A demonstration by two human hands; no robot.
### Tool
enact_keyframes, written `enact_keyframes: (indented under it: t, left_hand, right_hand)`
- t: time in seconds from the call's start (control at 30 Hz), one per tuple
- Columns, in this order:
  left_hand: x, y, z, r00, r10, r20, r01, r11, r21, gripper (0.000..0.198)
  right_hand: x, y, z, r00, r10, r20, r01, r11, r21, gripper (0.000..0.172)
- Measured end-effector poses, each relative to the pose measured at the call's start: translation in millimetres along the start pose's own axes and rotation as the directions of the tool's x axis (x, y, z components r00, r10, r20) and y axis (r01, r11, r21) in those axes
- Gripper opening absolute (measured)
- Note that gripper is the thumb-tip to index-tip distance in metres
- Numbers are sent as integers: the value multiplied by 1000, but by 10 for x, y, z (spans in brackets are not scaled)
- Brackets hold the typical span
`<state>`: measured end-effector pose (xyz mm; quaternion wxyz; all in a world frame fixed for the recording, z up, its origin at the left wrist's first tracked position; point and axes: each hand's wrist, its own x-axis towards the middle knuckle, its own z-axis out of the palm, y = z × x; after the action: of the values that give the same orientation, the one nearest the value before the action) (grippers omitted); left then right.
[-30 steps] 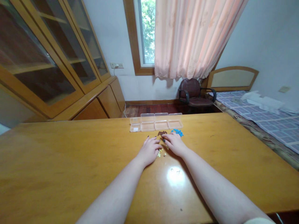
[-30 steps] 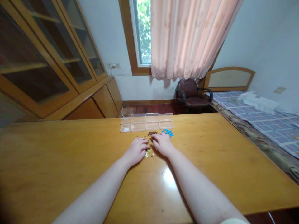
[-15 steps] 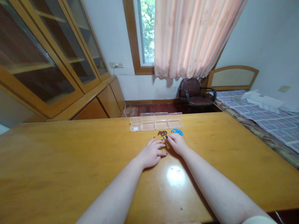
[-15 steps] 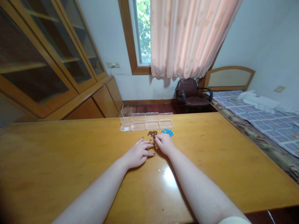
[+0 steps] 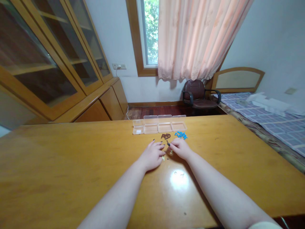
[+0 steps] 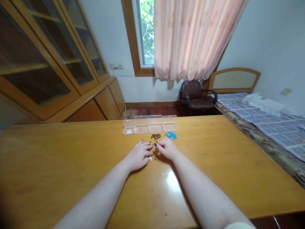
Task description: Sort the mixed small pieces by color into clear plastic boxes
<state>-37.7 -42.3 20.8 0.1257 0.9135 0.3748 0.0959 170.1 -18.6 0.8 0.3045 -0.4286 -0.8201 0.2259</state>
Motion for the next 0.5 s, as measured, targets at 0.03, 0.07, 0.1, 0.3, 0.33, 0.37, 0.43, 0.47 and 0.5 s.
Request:
enact_keyframes:
  t: [0.03,0.07,0.1,0.3,0.33,0.37,0.43,0.47,0.5]
  left_hand:
    - [-5,-7,-15,1000,7,3,-7,1000,-5,31]
    - [-9,-12,-27,1000,14,4,-14,1000,-13,31]
    - [-11,-15,-34,1000,21,6,-21,1000,-23,30]
    - [1,-1,-38,999,37,-18,-38,997,-63,29]
    - [4,-1,-36,999,36,-21,-37,997,-67,30]
    - [9,-4,-33,999,28,-25,-30,997,-73,30]
    - [19,-22,-23,999,-8,-46,4,997,-83,31]
    - [26,-37,-15,997,-37,-64,32,996,-88,31]
    - [32,-56,-6,994,-71,-88,63,994,-93,32]
  right_hand:
    - [-8,-15,2,999,-21,41,20,999,28,39]
    - [-15,-29,6,996,-41,82,37,998,56,38]
    - [-22,-40,12,990,-62,124,51,995,88,37]
    - [-32,-72,63,958,-140,250,104,983,152,23]
    - [-29,-82,65,957,-148,248,117,984,138,22]
    - [-24,-95,64,959,-157,237,132,984,119,20]
    - [-11,-129,46,965,-174,196,165,984,60,13]
    - [-4,-147,31,968,-181,174,180,983,20,11]
    - [2,-162,14,970,-184,161,190,981,-22,13]
